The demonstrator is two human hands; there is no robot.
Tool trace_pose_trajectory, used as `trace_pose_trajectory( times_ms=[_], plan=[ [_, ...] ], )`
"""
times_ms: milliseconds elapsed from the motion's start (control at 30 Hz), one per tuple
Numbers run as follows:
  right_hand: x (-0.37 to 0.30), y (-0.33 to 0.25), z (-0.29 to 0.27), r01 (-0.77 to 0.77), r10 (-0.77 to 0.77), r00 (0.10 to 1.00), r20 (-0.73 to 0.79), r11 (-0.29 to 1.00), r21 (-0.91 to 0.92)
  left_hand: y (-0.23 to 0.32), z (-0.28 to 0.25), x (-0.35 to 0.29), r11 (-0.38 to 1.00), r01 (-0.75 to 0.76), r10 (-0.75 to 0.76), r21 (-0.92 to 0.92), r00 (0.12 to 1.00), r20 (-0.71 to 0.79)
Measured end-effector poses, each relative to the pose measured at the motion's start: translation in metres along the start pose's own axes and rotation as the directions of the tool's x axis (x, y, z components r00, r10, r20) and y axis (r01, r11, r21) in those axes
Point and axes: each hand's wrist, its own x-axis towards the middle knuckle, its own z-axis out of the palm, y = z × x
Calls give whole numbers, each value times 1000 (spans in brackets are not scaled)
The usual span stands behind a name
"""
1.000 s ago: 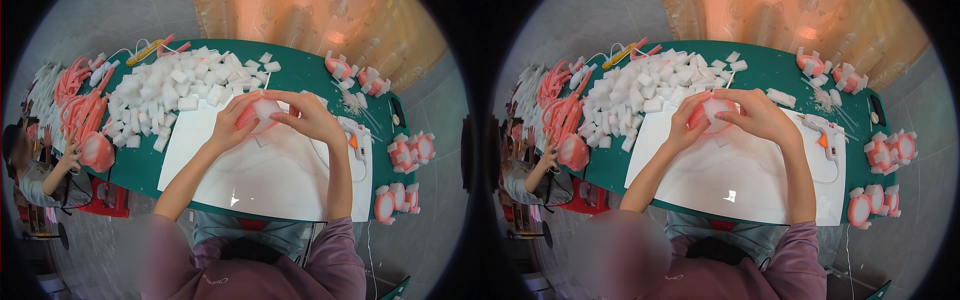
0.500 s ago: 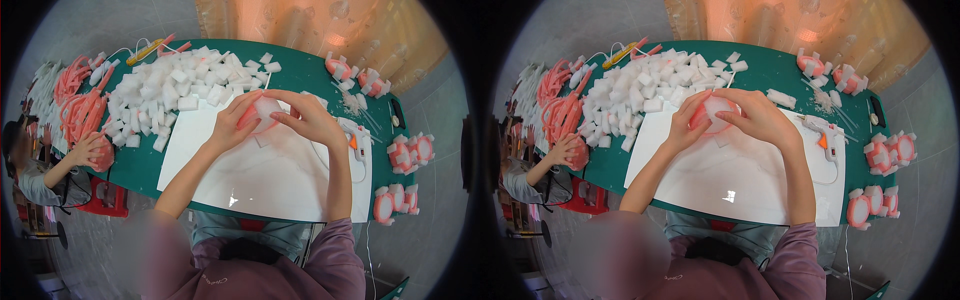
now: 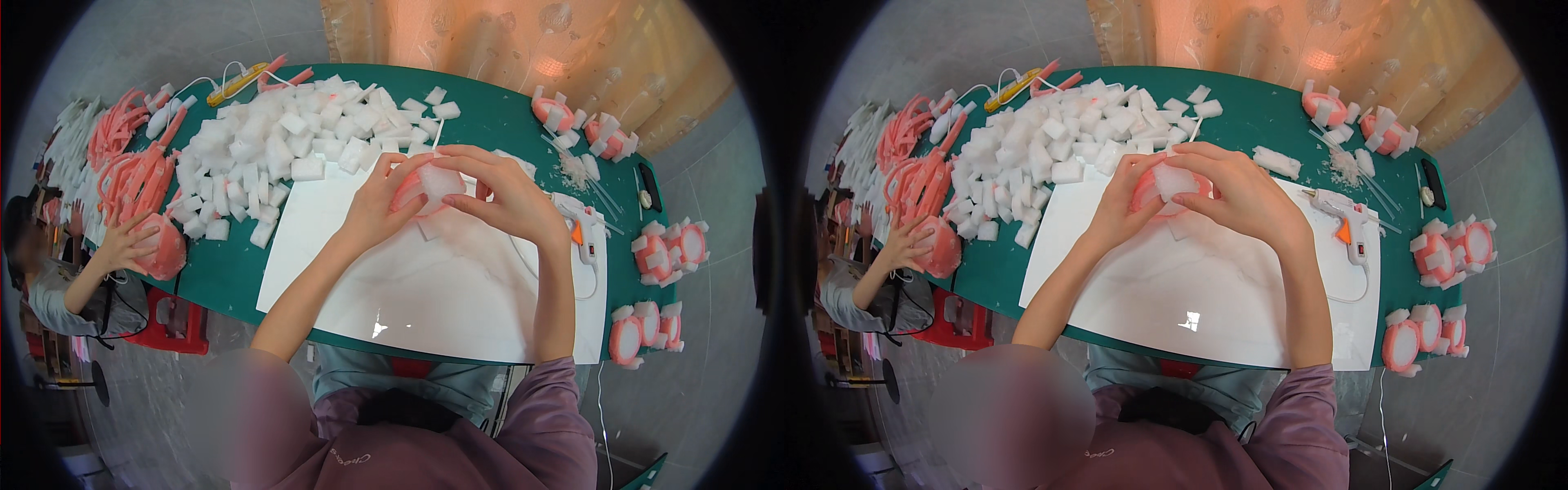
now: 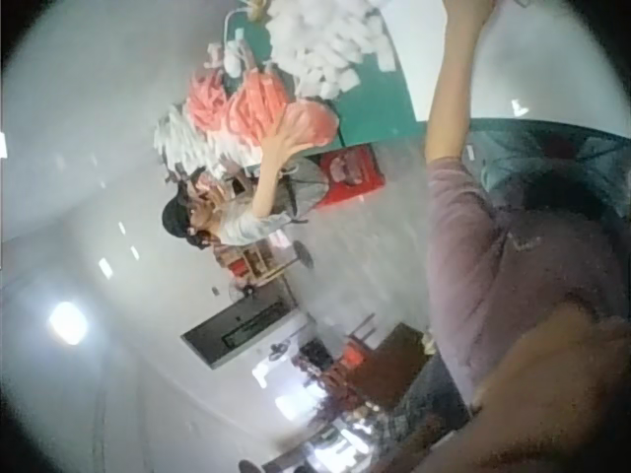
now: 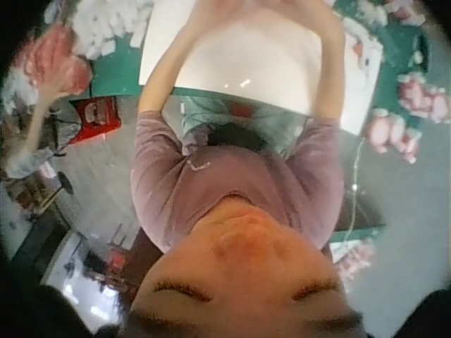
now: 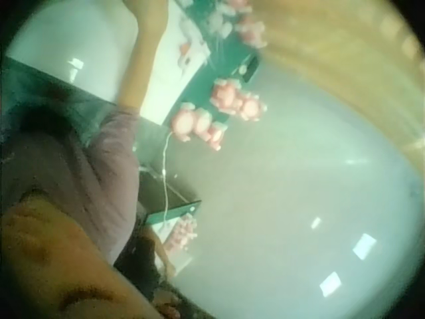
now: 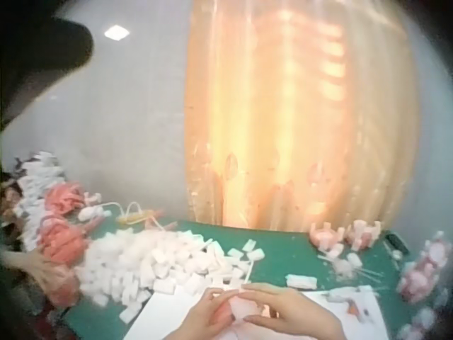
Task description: Assembling small pink and white foam components using a glue gun in a manufacturing workshop.
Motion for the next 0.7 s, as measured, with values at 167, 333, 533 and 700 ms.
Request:
trace_pose_trajectory(
  times_ms=[167, 333, 533, 700],
  plan=[
    [-2, 2, 3, -7, 7, 1000, -17, 1000, -14, 10, -4, 1, 972, 182, -196, 146, 977, 85],
    [0, -2, 0, -23, 23, 1000, 10, 1000, 18, 6, -3, -1, 993, 113, -115, 30, 991, 68],
    [2, -9, -6, -85, 83, 994, 70, 996, 29, 7, -3, -2, 993, 119, -119, 1, 988, 99],
    [3, -2, -3, -5, 5, 1000, 7, 999, 33, 9, -3, 0, 989, 143, -139, -30, 984, 114]
  ],
)
